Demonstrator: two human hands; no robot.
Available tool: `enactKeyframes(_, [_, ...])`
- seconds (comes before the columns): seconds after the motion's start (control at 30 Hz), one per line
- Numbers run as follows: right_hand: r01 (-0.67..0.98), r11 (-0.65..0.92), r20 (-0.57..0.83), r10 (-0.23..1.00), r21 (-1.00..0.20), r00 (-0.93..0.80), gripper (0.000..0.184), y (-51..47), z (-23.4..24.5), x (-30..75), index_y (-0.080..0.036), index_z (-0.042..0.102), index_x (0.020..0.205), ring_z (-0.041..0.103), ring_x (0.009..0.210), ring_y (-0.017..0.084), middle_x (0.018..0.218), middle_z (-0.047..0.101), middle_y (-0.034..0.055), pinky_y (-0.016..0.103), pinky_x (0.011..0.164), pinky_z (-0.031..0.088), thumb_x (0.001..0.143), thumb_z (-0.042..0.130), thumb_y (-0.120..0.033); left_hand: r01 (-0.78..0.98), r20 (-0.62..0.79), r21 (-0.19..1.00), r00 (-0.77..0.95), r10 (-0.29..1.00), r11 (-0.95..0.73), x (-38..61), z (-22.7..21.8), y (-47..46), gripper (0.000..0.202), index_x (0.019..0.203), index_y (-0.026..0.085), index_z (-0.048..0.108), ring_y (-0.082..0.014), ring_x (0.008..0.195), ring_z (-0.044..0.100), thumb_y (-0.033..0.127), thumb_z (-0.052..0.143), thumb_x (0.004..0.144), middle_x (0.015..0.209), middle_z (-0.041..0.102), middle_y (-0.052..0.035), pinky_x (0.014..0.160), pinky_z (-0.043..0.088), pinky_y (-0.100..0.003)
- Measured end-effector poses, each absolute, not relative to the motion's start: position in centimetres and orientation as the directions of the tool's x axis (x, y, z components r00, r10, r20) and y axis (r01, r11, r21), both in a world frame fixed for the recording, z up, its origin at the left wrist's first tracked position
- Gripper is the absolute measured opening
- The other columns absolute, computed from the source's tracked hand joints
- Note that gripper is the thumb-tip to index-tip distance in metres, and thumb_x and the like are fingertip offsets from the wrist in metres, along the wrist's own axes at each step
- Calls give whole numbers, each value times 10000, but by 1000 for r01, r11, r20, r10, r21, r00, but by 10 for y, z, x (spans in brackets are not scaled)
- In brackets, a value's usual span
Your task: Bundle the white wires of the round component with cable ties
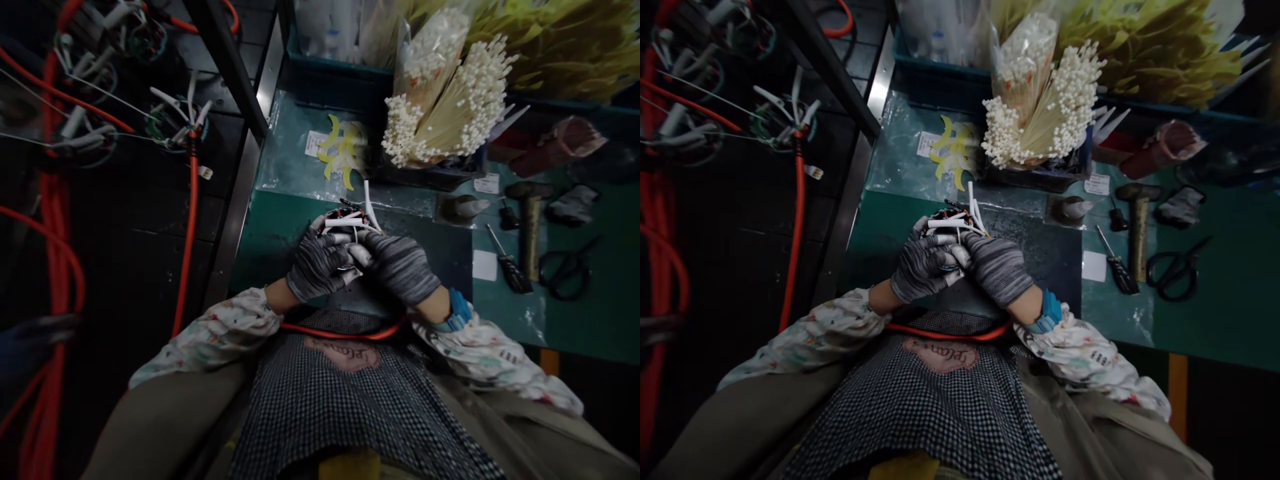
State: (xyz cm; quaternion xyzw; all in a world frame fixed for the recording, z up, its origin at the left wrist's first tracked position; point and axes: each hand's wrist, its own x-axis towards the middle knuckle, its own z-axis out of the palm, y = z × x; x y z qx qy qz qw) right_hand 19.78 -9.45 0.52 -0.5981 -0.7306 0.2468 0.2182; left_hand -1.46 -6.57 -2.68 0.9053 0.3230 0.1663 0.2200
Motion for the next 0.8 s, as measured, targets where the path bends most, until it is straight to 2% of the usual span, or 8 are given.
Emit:
enactKeyframes(0.07, [724,164,2,976,-670,-219,254,-89,11,196,-244,854,1068,770,745,233,878,856,72,325,712,591,1009,708,-444,525,133,504,738,662,-686,-14,-25,-65,155,965,291,790,-281,1301,726,413,695,978,1252,816,-41,1402,207,-684])
enactKeyframes(0.17, [483,100,39,990,-870,-134,266,-89,18,195,-249,854,1061,804,847,244,991,875,66,374,808,643,1031,682,-449,497,171,509,741,649,-702,-13,-23,-64,162,1021,300,794,-285,1330,714,417,686,995,1289,812,-47,1394,200,-699])
enactKeyframes(0.27, [294,20,-27,988,-956,-155,258,-92,25,201,-268,863,1066,822,959,263,1057,878,49,427,908,665,1036,697,-464,492,154,515,752,641,-702,-14,-21,-65,192,1086,293,779,-269,1381,684,412,640,1030,1350,803,-27,1401,152,-682])
enactKeyframes(0.37, [301,-5,-75,972,-954,-224,180,-93,29,209,-258,863,1038,806,870,240,990,873,37,394,824,668,967,776,-399,506,121,516,756,643,-691,-15,-23,-65,215,1072,256,762,-278,1365,683,437,657,1021,1325,811,-42,1405,139,-665])
enactKeyframes(0.5, [350,14,-34,991,-937,-131,107,-95,27,212,-249,843,965,765,754,203,877,855,25,339,709,648,906,784,-316,476,162,529,756,634,-702,-16,-29,-64,192,951,293,732,-265,1302,720,468,685,1015,1242,824,-20,1419,150,-662])
enactKeyframes(0.67, [369,40,-9,992,-929,-129,92,-99,24,208,-260,843,985,800,815,224,948,873,32,363,751,666,930,779,-296,489,167,535,738,654,-689,-17,-32,-65,195,972,288,737,-264,1309,716,475,693,1006,1260,813,-29,1417,143,-670])
enactKeyframes(0.8, [347,146,48,960,-926,-277,163,-105,8,212,-284,850,996,796,847,228,957,859,40,390,810,663,988,750,-412,493,153,542,738,657,-681,-16,-30,-65,158,1005,294,759,-261,1272,735,443,712,984,1249,824,-21,1412,165,-663])
